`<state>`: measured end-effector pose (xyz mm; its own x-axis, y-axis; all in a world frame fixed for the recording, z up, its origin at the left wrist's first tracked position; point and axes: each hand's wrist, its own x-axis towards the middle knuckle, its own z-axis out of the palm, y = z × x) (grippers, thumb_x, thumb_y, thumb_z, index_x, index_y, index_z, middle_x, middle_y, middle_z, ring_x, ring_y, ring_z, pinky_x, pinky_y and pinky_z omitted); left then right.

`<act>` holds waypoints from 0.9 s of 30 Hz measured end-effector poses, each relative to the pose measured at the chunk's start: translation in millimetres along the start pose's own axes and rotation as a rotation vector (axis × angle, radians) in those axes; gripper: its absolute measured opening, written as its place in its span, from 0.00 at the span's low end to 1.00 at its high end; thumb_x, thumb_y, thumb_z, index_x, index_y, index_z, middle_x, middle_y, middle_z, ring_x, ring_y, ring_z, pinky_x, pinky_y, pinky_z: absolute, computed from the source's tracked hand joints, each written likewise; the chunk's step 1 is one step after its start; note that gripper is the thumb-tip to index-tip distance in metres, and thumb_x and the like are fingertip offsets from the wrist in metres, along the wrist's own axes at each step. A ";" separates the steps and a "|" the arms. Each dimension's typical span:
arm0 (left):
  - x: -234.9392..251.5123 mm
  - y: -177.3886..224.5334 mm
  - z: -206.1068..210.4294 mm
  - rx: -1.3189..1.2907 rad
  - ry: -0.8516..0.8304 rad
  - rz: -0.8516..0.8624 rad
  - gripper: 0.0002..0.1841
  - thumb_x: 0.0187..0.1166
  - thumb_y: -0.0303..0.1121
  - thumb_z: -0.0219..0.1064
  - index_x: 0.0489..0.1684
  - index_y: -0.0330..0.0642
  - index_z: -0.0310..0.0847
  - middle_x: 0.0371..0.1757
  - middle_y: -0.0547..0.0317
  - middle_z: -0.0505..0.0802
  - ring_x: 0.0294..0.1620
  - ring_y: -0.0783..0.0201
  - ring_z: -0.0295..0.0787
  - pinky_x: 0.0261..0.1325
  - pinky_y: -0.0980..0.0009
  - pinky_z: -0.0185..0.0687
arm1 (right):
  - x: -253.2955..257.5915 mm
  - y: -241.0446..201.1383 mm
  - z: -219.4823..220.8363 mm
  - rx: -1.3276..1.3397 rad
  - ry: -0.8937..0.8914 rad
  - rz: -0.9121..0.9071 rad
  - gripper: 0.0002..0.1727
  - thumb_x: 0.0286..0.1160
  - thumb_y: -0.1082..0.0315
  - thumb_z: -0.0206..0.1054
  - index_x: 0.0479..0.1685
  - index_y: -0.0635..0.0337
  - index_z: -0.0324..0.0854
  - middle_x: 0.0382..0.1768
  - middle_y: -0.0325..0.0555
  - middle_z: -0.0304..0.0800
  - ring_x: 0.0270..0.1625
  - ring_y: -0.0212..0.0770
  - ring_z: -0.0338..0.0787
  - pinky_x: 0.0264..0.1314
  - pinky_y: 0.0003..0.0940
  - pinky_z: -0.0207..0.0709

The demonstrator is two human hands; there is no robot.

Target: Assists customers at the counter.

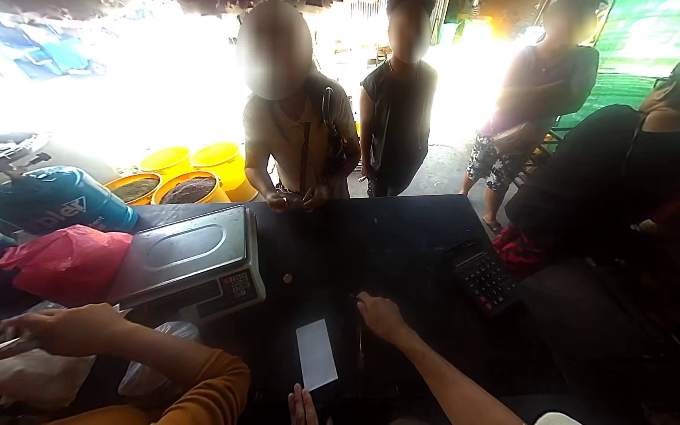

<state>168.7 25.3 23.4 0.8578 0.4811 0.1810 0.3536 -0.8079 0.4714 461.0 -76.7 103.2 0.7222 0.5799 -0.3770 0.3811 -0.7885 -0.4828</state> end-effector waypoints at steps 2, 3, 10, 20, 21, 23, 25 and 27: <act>-0.4 -0.6 -0.5 0.009 0.006 0.007 0.38 0.80 0.38 0.61 0.83 0.15 0.57 0.87 0.21 0.62 0.91 0.28 0.52 0.91 0.48 0.52 | -0.8 -0.7 0.6 -0.002 0.011 0.003 0.25 0.93 0.48 0.42 0.76 0.42 0.76 0.50 0.50 0.94 0.57 0.55 0.93 0.57 0.60 0.83; -0.4 -0.5 -0.5 0.013 0.009 0.009 0.38 0.79 0.38 0.61 0.83 0.15 0.57 0.87 0.21 0.62 0.91 0.28 0.53 0.91 0.48 0.53 | -1.4 -1.1 0.9 -0.001 0.018 0.003 0.24 0.92 0.49 0.43 0.75 0.42 0.77 0.50 0.50 0.94 0.57 0.55 0.93 0.57 0.59 0.83; -0.9 2.9 5.4 0.073 0.038 -0.015 0.40 0.78 0.40 0.62 0.84 0.16 0.57 0.88 0.23 0.63 0.90 0.29 0.54 0.89 0.47 0.57 | -4.3 -3.4 1.9 -0.019 0.023 -0.005 0.24 0.92 0.49 0.44 0.75 0.42 0.77 0.53 0.49 0.94 0.58 0.54 0.93 0.57 0.59 0.83; -2.6 1.0 7.7 0.031 0.072 -0.004 0.39 0.76 0.38 0.61 0.83 0.16 0.58 0.88 0.24 0.63 0.90 0.29 0.54 0.89 0.47 0.59 | -4.2 -4.9 3.1 -0.029 0.055 -0.006 0.24 0.92 0.49 0.45 0.75 0.42 0.78 0.52 0.50 0.94 0.57 0.55 0.93 0.56 0.60 0.83; -2.7 0.3 8.2 0.027 0.078 -0.001 0.39 0.76 0.38 0.61 0.83 0.16 0.58 0.88 0.24 0.63 0.90 0.29 0.54 0.89 0.47 0.59 | -3.8 -5.0 3.3 -0.030 0.058 -0.006 0.24 0.92 0.49 0.45 0.75 0.42 0.78 0.52 0.50 0.94 0.57 0.55 0.93 0.56 0.60 0.83; -3.1 -0.9 9.1 0.028 0.091 0.007 0.39 0.75 0.38 0.61 0.83 0.16 0.58 0.88 0.24 0.63 0.90 0.30 0.55 0.88 0.48 0.59 | -3.3 -5.3 4.2 -0.033 0.055 0.000 0.24 0.92 0.49 0.45 0.75 0.42 0.78 0.52 0.50 0.94 0.57 0.55 0.93 0.56 0.60 0.83; -3.6 -1.8 11.1 0.035 0.099 0.014 0.39 0.75 0.38 0.61 0.84 0.17 0.58 0.88 0.25 0.63 0.90 0.31 0.55 0.88 0.48 0.61 | -4.2 -5.0 4.4 -0.035 0.057 0.002 0.24 0.92 0.49 0.44 0.74 0.42 0.78 0.52 0.50 0.94 0.57 0.55 0.93 0.56 0.60 0.83; -4.5 -3.7 12.2 0.045 0.105 0.018 0.39 0.76 0.39 0.61 0.84 0.18 0.59 0.88 0.26 0.64 0.91 0.31 0.55 0.88 0.49 0.61 | -4.7 -5.7 4.8 -0.038 0.057 0.000 0.24 0.92 0.49 0.45 0.74 0.42 0.78 0.51 0.49 0.94 0.57 0.55 0.93 0.56 0.60 0.83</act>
<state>168.1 22.0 10.3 0.8212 0.4977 0.2791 0.3571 -0.8298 0.4288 452.7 -73.9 104.0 0.7535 0.5683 -0.3305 0.4022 -0.7962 -0.4519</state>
